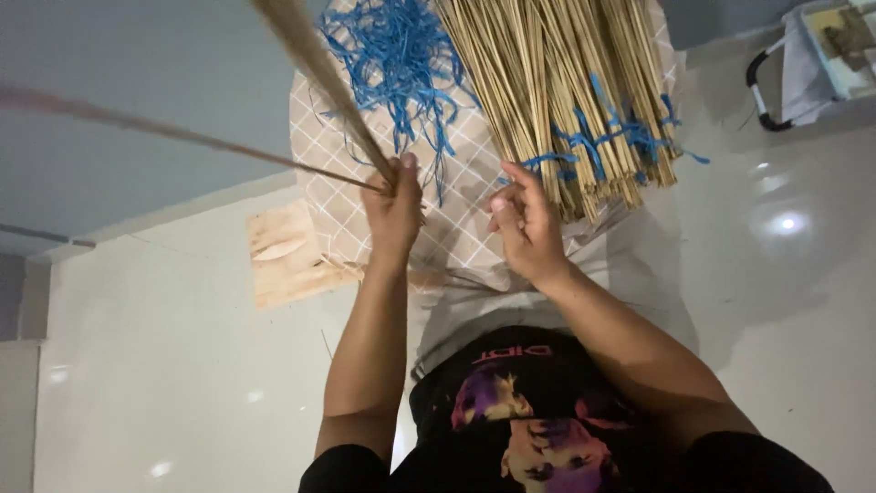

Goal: Bundling and tying thin wooden sticks together using blue plastic strips.

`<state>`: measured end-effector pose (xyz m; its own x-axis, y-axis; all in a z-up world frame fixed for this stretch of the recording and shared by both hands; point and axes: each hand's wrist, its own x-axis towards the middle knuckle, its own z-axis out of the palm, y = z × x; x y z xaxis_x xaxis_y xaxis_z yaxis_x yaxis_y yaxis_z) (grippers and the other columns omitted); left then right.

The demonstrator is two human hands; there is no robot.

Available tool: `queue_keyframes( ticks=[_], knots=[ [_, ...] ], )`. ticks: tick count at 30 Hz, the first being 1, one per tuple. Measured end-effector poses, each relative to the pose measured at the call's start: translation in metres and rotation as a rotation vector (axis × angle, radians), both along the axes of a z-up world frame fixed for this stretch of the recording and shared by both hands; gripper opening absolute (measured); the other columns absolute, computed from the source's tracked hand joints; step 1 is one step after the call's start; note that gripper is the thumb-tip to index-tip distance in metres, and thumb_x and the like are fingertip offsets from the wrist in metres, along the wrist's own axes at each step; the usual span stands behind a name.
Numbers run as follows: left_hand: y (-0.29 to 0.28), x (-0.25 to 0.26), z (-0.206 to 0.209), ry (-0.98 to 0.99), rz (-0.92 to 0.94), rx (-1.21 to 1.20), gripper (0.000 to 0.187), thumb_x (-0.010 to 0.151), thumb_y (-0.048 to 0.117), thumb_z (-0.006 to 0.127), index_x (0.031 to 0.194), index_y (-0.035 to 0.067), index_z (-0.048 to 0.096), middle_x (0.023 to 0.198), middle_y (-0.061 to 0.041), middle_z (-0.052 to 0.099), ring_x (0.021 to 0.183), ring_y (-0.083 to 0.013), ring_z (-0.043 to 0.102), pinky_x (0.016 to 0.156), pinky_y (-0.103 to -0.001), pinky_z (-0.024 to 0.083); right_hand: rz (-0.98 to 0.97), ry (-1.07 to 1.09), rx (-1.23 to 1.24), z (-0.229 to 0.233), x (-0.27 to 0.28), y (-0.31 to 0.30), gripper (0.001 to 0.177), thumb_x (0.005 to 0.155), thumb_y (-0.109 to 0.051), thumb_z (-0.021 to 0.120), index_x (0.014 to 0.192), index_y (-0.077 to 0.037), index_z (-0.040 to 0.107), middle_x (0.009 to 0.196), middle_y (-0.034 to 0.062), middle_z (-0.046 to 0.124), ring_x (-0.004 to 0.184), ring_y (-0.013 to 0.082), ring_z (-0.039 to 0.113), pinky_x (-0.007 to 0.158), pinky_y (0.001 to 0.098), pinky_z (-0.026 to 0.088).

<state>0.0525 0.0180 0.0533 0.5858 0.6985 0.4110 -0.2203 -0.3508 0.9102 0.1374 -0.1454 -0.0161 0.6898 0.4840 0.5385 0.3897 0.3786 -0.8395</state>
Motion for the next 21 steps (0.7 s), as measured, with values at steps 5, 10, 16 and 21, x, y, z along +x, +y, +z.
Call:
queue_keyframes(
  ticks=[5, 10, 16, 21],
  knots=[
    [0.004, -0.001, -0.031, 0.064, -0.045, -0.023, 0.046, 0.103, 0.030, 0.060, 0.059, 0.016, 0.053, 0.045, 0.002, 0.048, 0.039, -0.0068, 0.043, 0.044, -0.019, 0.032, -0.068, -0.079, -0.100, -0.009, -0.006, 0.007, 0.038, 0.101, -0.014, 0.063, 0.135, 0.003, 0.058, 0.095, 0.0155, 0.071, 0.076, 0.0269, 0.071, 0.064, 0.0347, 0.059],
    [-0.010, -0.005, -0.011, -0.259, -0.237, -0.588, 0.053, 0.099, 0.058, 0.055, 0.064, 0.023, 0.038, 0.049, 0.005, 0.021, 0.035, -0.0101, 0.024, 0.036, -0.025, 0.026, 0.187, -0.262, -0.296, 0.030, -0.021, 0.001, 0.044, 0.107, -0.031, 0.051, 0.137, 0.000, 0.060, 0.122, 0.0247, 0.067, 0.114, 0.0443, 0.067, 0.091, 0.0529, 0.056],
    [-0.026, -0.017, -0.003, -0.321, -0.220, -0.660, 0.051, 0.097, 0.062, 0.049, 0.068, 0.021, 0.037, 0.051, 0.003, 0.027, 0.036, -0.0148, 0.030, 0.037, -0.027, 0.031, 0.246, -0.210, -0.399, 0.001, -0.031, 0.010, 0.030, 0.109, -0.027, 0.047, 0.092, -0.010, 0.064, 0.063, 0.0040, 0.065, 0.060, 0.0275, 0.070, 0.055, 0.0335, 0.055],
    [-0.030, -0.037, -0.004, -0.334, -0.158, -0.857, 0.053, 0.100, 0.064, 0.046, 0.067, 0.025, 0.033, 0.056, 0.010, 0.014, 0.042, -0.0079, 0.016, 0.039, -0.023, 0.021, 0.458, -0.232, -0.478, 0.067, -0.031, -0.005, 0.039, 0.111, -0.024, 0.034, 0.088, -0.002, 0.057, 0.061, 0.0196, 0.060, 0.058, 0.0415, 0.065, 0.055, 0.0489, 0.051]
  ],
)
